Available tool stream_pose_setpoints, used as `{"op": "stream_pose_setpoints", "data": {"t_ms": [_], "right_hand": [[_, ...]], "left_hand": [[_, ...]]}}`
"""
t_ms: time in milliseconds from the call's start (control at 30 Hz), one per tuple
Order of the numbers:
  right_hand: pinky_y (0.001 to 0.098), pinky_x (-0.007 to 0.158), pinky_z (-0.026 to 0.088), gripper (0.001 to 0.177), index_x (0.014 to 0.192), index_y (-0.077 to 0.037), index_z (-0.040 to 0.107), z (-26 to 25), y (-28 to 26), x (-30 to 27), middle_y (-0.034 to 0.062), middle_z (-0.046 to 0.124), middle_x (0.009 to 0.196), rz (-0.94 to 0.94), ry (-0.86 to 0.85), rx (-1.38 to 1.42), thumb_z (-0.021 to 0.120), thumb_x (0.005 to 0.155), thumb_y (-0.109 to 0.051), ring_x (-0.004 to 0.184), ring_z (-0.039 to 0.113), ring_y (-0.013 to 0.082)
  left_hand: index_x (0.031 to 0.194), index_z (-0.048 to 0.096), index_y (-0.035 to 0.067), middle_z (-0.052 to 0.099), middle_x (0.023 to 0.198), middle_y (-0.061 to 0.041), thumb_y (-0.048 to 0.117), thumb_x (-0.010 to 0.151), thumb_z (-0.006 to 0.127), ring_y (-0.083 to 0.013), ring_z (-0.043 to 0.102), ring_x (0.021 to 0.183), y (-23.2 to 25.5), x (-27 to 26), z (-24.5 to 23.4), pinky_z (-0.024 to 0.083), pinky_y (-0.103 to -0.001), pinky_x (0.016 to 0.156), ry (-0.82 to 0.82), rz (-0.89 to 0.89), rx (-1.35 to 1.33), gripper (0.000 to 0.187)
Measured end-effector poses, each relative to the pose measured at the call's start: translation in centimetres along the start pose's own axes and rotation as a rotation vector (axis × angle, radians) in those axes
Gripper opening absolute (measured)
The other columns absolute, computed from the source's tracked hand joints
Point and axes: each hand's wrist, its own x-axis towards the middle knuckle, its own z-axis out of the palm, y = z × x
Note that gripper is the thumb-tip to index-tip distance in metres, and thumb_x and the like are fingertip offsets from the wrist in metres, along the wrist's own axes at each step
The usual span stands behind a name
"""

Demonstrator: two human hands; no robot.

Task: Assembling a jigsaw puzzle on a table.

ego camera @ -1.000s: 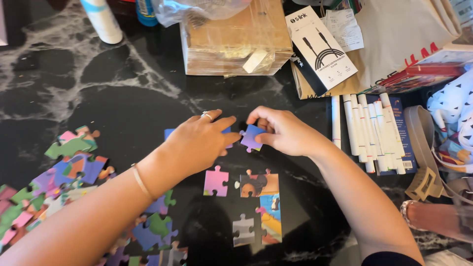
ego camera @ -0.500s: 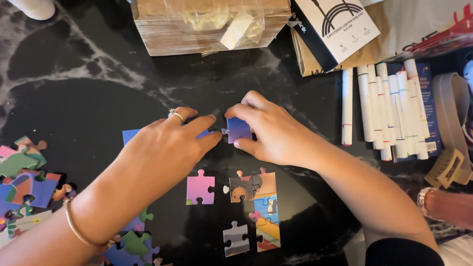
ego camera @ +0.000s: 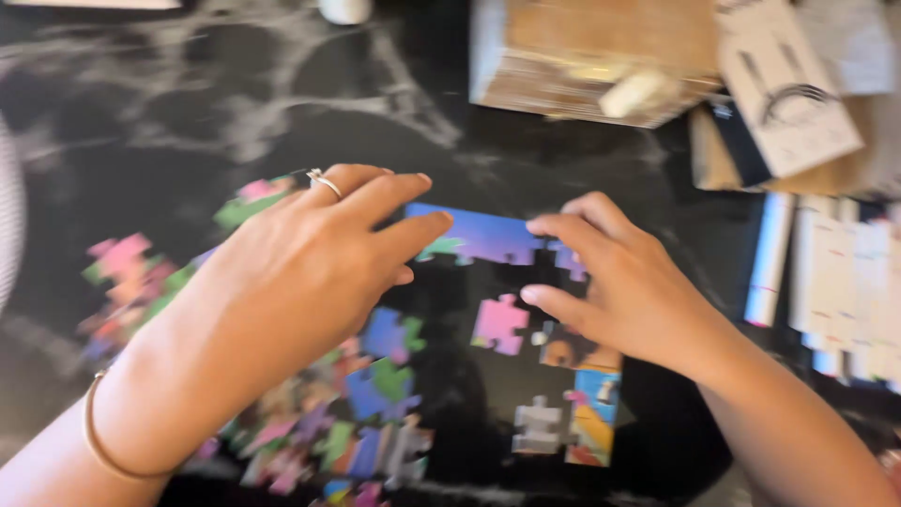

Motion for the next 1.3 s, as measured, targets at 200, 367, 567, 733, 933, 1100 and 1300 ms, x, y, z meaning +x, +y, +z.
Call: {"op": "stream_pose_setpoints", "data": {"t_ms": [200,367,567,733,933,1100,1300], "right_hand": [[0.0347,0.065,0.056,0.056,0.123,-0.012,0.066,3.2,-7.8,0.2,0.0066,0.061,0.116,-0.27,0.015,-0.023,0.084,0.074,-0.031,0.075,0.069,0.0251],[0.0369,0.065,0.055,0.055,0.123,-0.01,0.066,5.8,-12.2,0.4,0.0087,0.062,0.117,-0.377,0.004,-0.026,0.084,0.075,-0.029,0.073,0.068,0.0264],[0.0405,0.073,0.055,0.044,0.118,-0.008,0.067,7.3,-14.0,1.3,0.0094,0.062,0.113,-0.367,0.01,-0.096,0.079,0.078,-0.021,0.087,0.068,0.0293],[0.0425,0.075,0.055,0.045,0.117,-0.005,0.065,9.0,-16.5,3.4,0.0107,0.063,0.11,-0.367,-0.023,-0.109,0.08,0.078,-0.022,0.092,0.068,0.0325],[0.046,0.073,0.053,0.061,0.119,0.003,0.061,11.2,-18.6,5.2,0.0157,0.061,0.102,-0.481,0.061,-0.129,0.083,0.073,-0.029,0.093,0.063,0.0369],[0.0441,0.072,0.054,0.045,0.111,-0.003,0.062,11.5,-17.4,5.0,0.0115,0.063,0.092,-0.416,0.027,-0.169,0.082,0.077,-0.024,0.088,0.065,0.0325],[0.0374,0.063,0.054,0.047,0.12,-0.005,0.059,10.9,-15.2,4.7,0.0083,0.066,0.081,-0.29,-0.03,0.026,0.078,0.079,-0.019,0.073,0.068,0.0247]], "left_hand": [[0.114,0.072,0.009,0.07,0.112,-0.011,0.012,0.078,0.073,-0.035,0.067,0.104,-2.4,-7.9,-3.5,0.054,-0.045,0.084,-0.09,-0.279,-0.037,0.036],[0.105,0.074,0.013,0.072,0.103,-0.009,0.01,0.071,0.076,-0.035,0.07,0.09,-3.4,-8.8,-4.2,0.056,-0.047,0.074,-0.276,-0.514,-0.116,0.035],[0.1,0.073,0.011,0.072,0.099,-0.01,0.013,0.071,0.081,-0.0354,0.071,0.092,-5.4,-9.7,-2.0,0.057,-0.047,0.075,-0.336,-0.49,-0.117,0.03],[0.103,0.07,0.008,0.071,0.098,-0.013,0.017,0.061,0.089,-0.0356,0.071,0.093,-6.3,-10.1,-1.0,0.058,-0.046,0.075,-0.335,-0.515,-0.103,0.047],[0.101,0.069,0.005,0.073,0.094,-0.012,0.029,0.058,0.094,-0.0336,0.072,0.092,-7.2,-10.7,0.4,0.059,-0.044,0.073,-0.346,-0.474,-0.121,0.055],[0.09,0.072,0.004,0.073,0.086,-0.013,0.034,0.063,0.092,-0.0325,0.074,0.085,-7.1,-10.6,-0.1,0.06,-0.042,0.069,-0.343,-0.43,-0.082,0.045],[0.085,0.074,0.007,0.073,0.084,-0.014,0.024,0.066,0.087,-0.0334,0.074,0.081,-6.0,-10.7,-2.5,0.059,-0.043,0.066,-0.241,-0.45,-0.079,0.029]]}}
